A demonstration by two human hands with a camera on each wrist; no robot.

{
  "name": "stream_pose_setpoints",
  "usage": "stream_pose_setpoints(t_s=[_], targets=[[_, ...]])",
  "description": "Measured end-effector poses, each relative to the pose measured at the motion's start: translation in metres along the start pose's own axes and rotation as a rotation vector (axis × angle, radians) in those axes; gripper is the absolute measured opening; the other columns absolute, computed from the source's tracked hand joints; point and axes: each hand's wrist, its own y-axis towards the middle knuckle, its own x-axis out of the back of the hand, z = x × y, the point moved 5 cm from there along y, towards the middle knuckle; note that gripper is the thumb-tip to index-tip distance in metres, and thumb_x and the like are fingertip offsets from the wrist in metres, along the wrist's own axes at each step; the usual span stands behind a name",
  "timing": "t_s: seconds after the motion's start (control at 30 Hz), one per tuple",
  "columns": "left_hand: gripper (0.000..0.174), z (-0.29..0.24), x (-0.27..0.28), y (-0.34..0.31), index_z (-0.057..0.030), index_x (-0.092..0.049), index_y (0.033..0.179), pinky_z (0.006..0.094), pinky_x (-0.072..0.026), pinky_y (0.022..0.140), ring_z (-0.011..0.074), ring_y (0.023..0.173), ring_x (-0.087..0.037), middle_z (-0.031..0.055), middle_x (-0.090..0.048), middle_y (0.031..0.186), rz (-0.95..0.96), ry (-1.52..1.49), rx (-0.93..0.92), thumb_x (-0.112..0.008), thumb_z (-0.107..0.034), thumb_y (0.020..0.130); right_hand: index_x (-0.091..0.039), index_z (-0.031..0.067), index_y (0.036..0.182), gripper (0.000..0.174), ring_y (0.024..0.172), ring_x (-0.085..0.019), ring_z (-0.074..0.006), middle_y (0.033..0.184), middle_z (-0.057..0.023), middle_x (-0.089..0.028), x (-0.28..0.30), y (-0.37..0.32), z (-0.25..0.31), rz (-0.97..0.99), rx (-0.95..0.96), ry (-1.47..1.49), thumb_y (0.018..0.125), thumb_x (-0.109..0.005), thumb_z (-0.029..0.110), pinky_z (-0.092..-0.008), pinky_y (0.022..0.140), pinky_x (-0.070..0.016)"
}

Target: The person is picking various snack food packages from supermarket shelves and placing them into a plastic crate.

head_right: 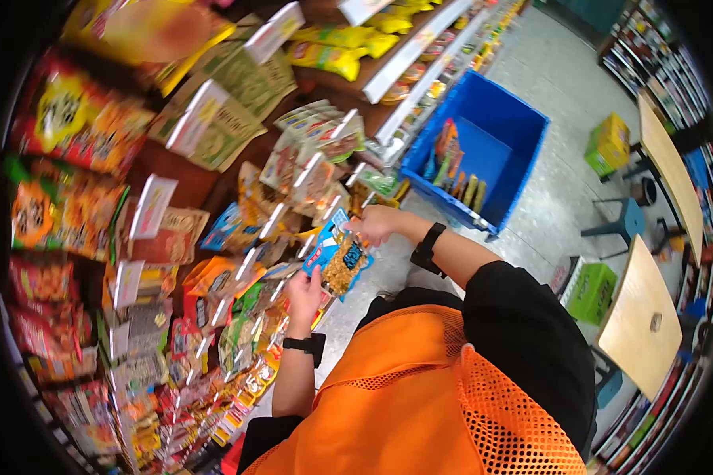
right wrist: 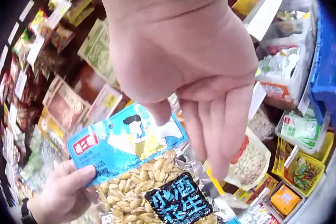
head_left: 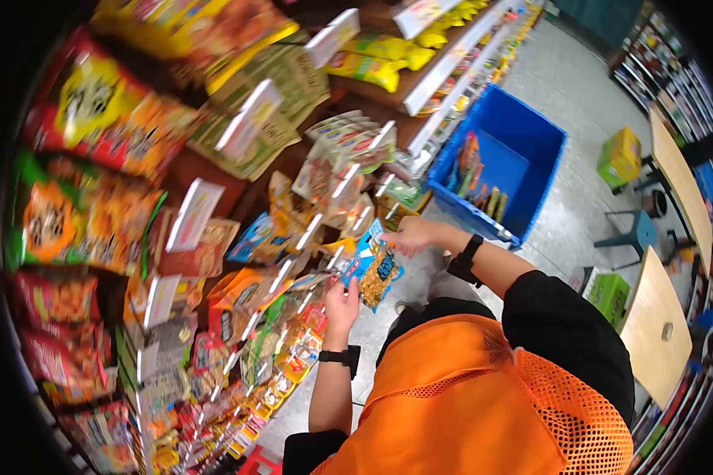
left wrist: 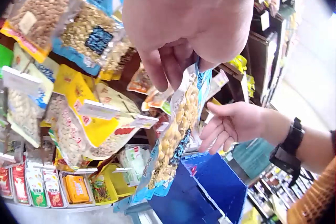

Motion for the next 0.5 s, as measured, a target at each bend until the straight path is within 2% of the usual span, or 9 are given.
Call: stream_pose_setpoints(t_s=[0.03,0.07,0.13,0.17,0.2,0.23,0.27,0.37,0.5], targets=[[0.014,-0.017,-0.011,0.01,-0.0024,-0.073,0.098,0.0419,-0.0527,0.069,0.0346,0.072,-0.068,0.0187,-0.071,0.082,0.064,0.028,0.037,-0.063,-0.011,0.093,-0.071,-0.006,0.105,0.079,0.076,-0.074,-0.029,0.1,-0.0189,-0.074,0.007,-0.013,-0.013,0.105,0.008,0.276,0.089,-0.055,0.07,-0.0401,0.065,-0.058],[0.014,-0.038,-0.024,0.021,-0.0024,-0.073,0.098,0.0419,-0.0527,0.069,0.0346,0.072,-0.068,0.0187,-0.071,0.082,0.085,0.025,0.03,-0.063,-0.011,0.093,-0.073,-0.0059,0.103,0.085,0.079,-0.073,-0.0318,0.099,-0.019,-0.074,0.014,-0.025,-0.022,0.209,0.025,0.551,0.086,-0.054,0.075,-0.0413,0.07,-0.0589],[0.021,-0.134,-0.043,0.038,-0.0037,-0.072,0.106,0.0416,-0.054,0.078,0.0344,0.086,-0.068,0.0167,-0.073,0.099,0.022,0.121,-0.582,-0.064,-0.006,0.087,-0.071,-0.0076,0.105,0.088,0.082,-0.073,-0.0334,0.104,-0.0208,-0.073,0.046,-0.063,-0.033,0.184,0.043,0.702,0.085,-0.055,0.076,-0.0403,0.067,-0.059],[0.035,-0.147,-0.061,0.048,-0.005,-0.07,0.115,0.0412,-0.0529,0.088,0.0331,0.1,-0.066,0.0143,-0.07,0.116,0.149,0.199,-0.643,-0.065,-0.003,0.08,-0.071,-0.009,0.104,0.084,0.082,-0.074,-0.0325,0.101,-0.02,-0.073,0.065,-0.076,-0.042,0.04,0.068,0.73,0.085,-0.058,0.072,-0.0402,0.066,-0.0591],[0.035,-0.163,-0.078,0.059,-0.005,-0.07,0.115,0.0412,-0.0529,0.088,0.0331,0.1,-0.066,0.0143,-0.07,0.116,0.165,0.199,-0.656,-0.065,-0.003,0.08,-0.07,-0.0104,0.103,0.081,0.082,-0.074,-0.0316,0.098,-0.0192,-0.073,0.084,-0.087,-0.053,-0.105,0.092,0.758,0.086,-0.061,0.068,-0.0401,0.064,-0.0592],[0.037,-0.182,-0.101,0.068,-0.0031,-0.069,0.115,0.0413,-0.0521,0.091,0.0336,0.104,-0.065,0.0142,-0.069,0.119,0.221,0.201,-0.695,-0.064,-0.001,0.079,-0.068,-0.0127,0.096,0.062,0.077,-0.074,-0.0307,0.094,-0.0196,-0.072,0.1,-0.096,-0.066,-0.206,0.092,0.75,0.089,-0.064,0.049,-0.0407,0.061,-0.0592],[0.039,-0.2,-0.124,0.076,-0.0011,-0.068,0.116,0.0413,-0.0513,0.093,0.0341,0.107,-0.065,0.014,-0.069,0.122,0.278,0.204,-0.733,-0.063,0.001,0.077,-0.068,-0.0127,0.096,0.062,0.077,-0.074,-0.0307,0.094,-0.0196,-0.072,0.112,-0.099,-0.082,-0.221,0.09,0.766,0.089,-0.064,0.049,-0.0407,0.061,-0.0592],[0.042,-0.241,-0.186,0.104,-0.0021,-0.065,0.123,0.0412,-0.0488,0.099,0.0351,0.112,-0.063,0.0162,-0.065,0.128,0.4,0.168,-0.754,-0.067,-0.005,0.081,-0.065,-0.0122,0.083,0.039,0.069,-0.074,-0.0281,0.08,-0.0214,-0.07,0.16,-0.11,-0.146,-0.601,0.03,0.753,0.087,-0.056,0.025,-0.0382,0.054,-0.0579],[0.044,-0.254,-0.246,0.129,-0.0017,-0.063,0.125,0.0433,-0.0481,0.099,0.0374,0.116,-0.06,0.0205,-0.064,0.126,0.613,0.173,-0.647,-0.072,-0.023,0.088,-0.067,-0.0091,0.076,0.046,0.076,-0.07,-0.0418,0.071,-0.0268,-0.067,0.216,-0.102,-0.249,-0.813,-0.085,0.478,0.087,-0.052,0.033,-0.0474,0.073,-0.0545]])
